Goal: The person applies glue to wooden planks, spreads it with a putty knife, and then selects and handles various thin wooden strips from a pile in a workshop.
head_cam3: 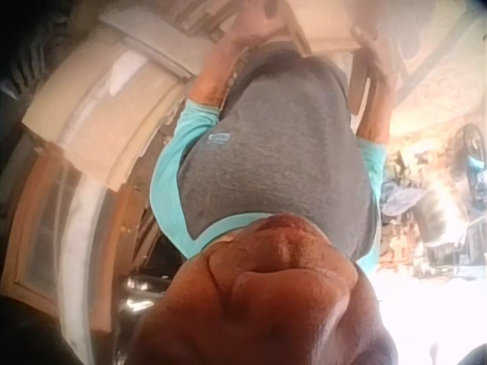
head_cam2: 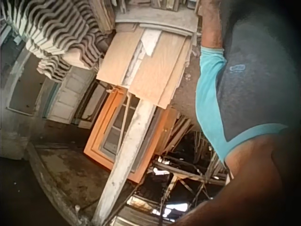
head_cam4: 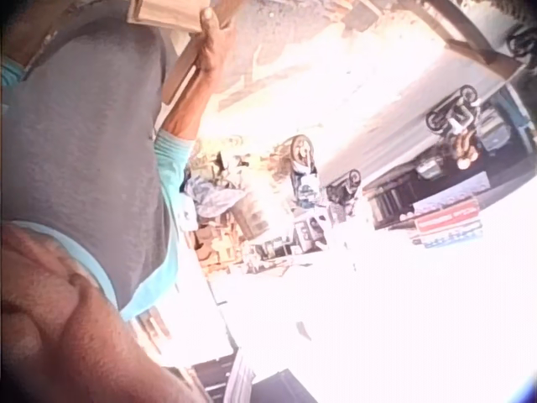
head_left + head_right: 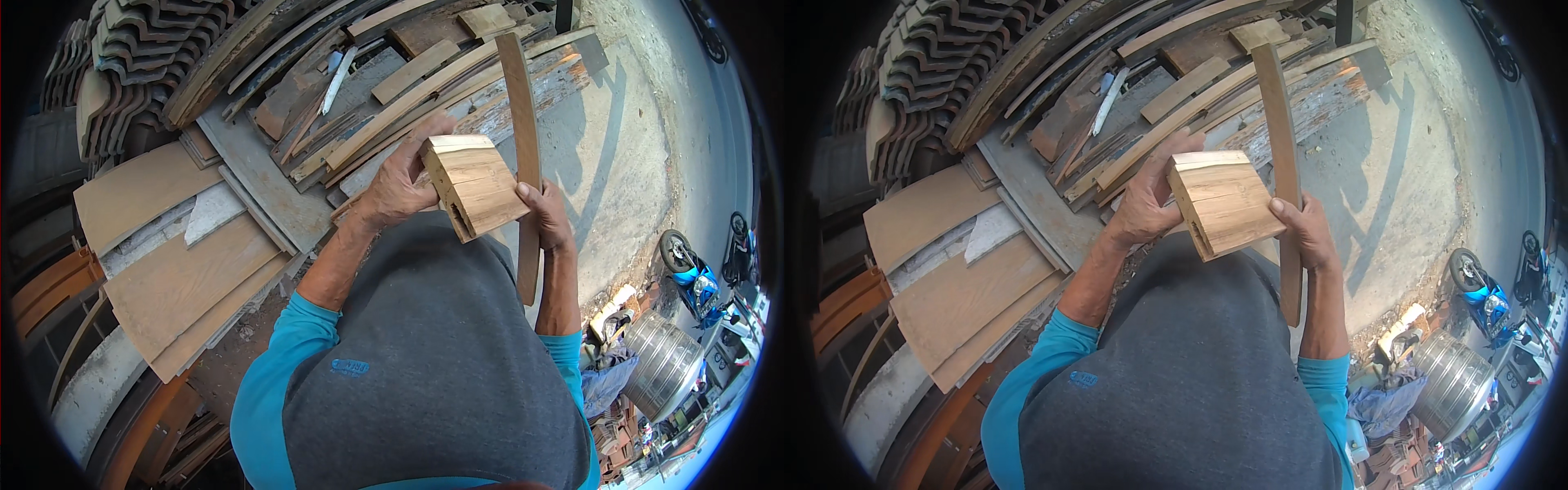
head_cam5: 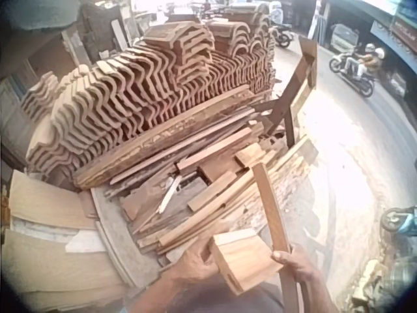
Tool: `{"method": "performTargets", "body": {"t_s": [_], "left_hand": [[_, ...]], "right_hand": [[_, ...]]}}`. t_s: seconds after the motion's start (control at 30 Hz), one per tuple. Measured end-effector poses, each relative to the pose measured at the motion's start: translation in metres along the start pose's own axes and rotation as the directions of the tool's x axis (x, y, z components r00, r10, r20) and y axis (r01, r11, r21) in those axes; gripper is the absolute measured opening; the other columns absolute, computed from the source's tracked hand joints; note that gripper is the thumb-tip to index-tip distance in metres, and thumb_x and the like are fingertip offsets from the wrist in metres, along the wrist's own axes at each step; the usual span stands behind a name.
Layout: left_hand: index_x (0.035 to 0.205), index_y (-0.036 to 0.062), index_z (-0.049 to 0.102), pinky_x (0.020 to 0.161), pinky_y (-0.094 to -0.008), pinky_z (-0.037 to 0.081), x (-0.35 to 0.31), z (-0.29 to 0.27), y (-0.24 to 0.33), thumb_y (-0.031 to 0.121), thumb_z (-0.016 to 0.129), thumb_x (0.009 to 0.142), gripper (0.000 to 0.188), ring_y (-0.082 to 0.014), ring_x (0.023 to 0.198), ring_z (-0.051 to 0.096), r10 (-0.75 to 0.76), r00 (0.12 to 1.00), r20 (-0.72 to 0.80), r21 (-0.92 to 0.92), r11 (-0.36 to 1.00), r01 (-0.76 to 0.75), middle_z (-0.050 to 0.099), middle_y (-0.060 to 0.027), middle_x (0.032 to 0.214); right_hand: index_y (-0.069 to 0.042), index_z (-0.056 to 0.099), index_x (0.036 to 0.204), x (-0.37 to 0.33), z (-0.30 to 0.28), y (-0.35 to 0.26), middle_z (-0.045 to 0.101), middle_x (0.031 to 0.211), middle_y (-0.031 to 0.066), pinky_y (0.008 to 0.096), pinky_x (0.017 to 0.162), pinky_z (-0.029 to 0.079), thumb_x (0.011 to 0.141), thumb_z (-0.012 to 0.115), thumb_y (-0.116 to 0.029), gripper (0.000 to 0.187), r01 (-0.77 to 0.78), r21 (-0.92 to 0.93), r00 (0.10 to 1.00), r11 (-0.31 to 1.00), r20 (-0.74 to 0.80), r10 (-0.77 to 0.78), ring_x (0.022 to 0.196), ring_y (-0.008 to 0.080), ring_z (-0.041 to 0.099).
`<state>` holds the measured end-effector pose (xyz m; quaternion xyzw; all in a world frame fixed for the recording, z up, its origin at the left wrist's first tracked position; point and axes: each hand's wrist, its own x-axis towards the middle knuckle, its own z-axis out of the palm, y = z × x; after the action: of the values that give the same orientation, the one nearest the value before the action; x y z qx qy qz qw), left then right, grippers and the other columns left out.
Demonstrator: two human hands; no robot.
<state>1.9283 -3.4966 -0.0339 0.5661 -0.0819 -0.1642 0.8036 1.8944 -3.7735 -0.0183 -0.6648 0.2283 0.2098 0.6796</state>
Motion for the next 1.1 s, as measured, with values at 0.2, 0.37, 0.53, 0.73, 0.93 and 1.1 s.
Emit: {"method": "performTargets", "body": {"t_s": [0.2,0.37,0.53,0.73,0.93,1.1], "left_hand": [[0.156,0.0043,0.034,0.114,-0.0397,0.044,-0.013,0.011,-0.032,0.031,0.053,0.103,0.062,-0.0265,0.136,0.05,-0.244,0.969,0.035,-0.547,0.807,0.223,0.047,-0.0177,0.151],[0.151,0.0047,0.04,0.111,-0.0432,0.045,-0.027,0.036,-0.041,0.061,0.046,0.103,0.074,-0.0237,0.135,0.05,-0.382,0.923,0.044,-0.66,0.683,0.314,0.051,-0.0182,0.145],[0.153,0.0046,0.038,0.112,-0.048,0.044,-0.045,0.041,-0.05,0.057,0.068,0.093,0.084,-0.0272,0.136,0.049,-0.454,0.862,0.224,-0.695,0.545,0.468,0.05,-0.018,0.146],[0.152,0.0021,0.038,0.111,-0.0468,0.046,-0.062,0.036,-0.068,0.045,0.073,0.094,0.079,-0.0284,0.135,0.051,-0.499,0.842,0.206,-0.713,0.513,0.478,0.052,-0.0177,0.143],[0.15,0.0015,0.038,0.11,-0.0456,0.048,-0.053,-0.019,-0.084,0.04,0.075,0.093,0.078,-0.0296,0.131,0.055,-0.459,0.845,-0.273,-0.676,0.717,0.17,0.054,-0.0184,0.14],[0.148,-0.0003,0.041,0.109,-0.0474,0.05,-0.05,-0.093,-0.105,0.032,0.076,0.094,0.072,-0.0294,0.131,0.056,-0.401,0.75,-0.526,-0.618,0.786,-0.014,0.054,-0.0162,0.143]], "right_hand": [[0.002,0.063,0.112,-0.017,-0.001,-0.011,0.065,0.086,0.0054,0.0261,0.066,0.049,0.075,0.09,-0.037,0.06,-0.004,-0.081,1.0,0.997,-0.004,0.004,0.073,0.013,0.061],[-0.001,0.06,0.108,-0.028,-0.01,-0.006,0.063,0.088,0.0044,0.0255,0.067,0.051,0.074,0.094,-0.031,0.056,0.17,-0.298,0.978,0.939,-0.064,-0.197,0.076,0.013,0.061],[-0.002,0.058,0.106,-0.044,-0.013,-0.005,0.06,0.089,0.0025,0.029,0.07,0.052,0.075,0.093,-0.028,0.053,0.187,-0.331,0.976,0.925,-0.044,-0.213,0.078,0.0125,0.06],[0.0,0.06,0.112,-0.044,-0.005,0.009,0.062,0.092,0.0047,0.0289,0.072,0.05,0.089,0.08,-0.032,0.044,0.101,-0.376,0.99,0.921,-0.053,-0.13,0.082,0.0127,0.06],[0.004,0.057,0.124,-0.044,-0.015,0.05,0.068,0.099,0.013,0.0313,0.07,0.054,0.097,0.063,-0.021,0.037,-0.04,-0.285,0.999,0.958,-0.042,0.029,0.085,0.0181,0.069],[0.005,0.045,0.141,-0.059,-0.015,0.058,0.066,0.095,0.0103,0.0315,0.067,0.056,0.096,0.058,-0.016,0.052,-0.235,-0.276,0.969,0.932,0.008,0.247,0.078,0.0167,0.067]]}}
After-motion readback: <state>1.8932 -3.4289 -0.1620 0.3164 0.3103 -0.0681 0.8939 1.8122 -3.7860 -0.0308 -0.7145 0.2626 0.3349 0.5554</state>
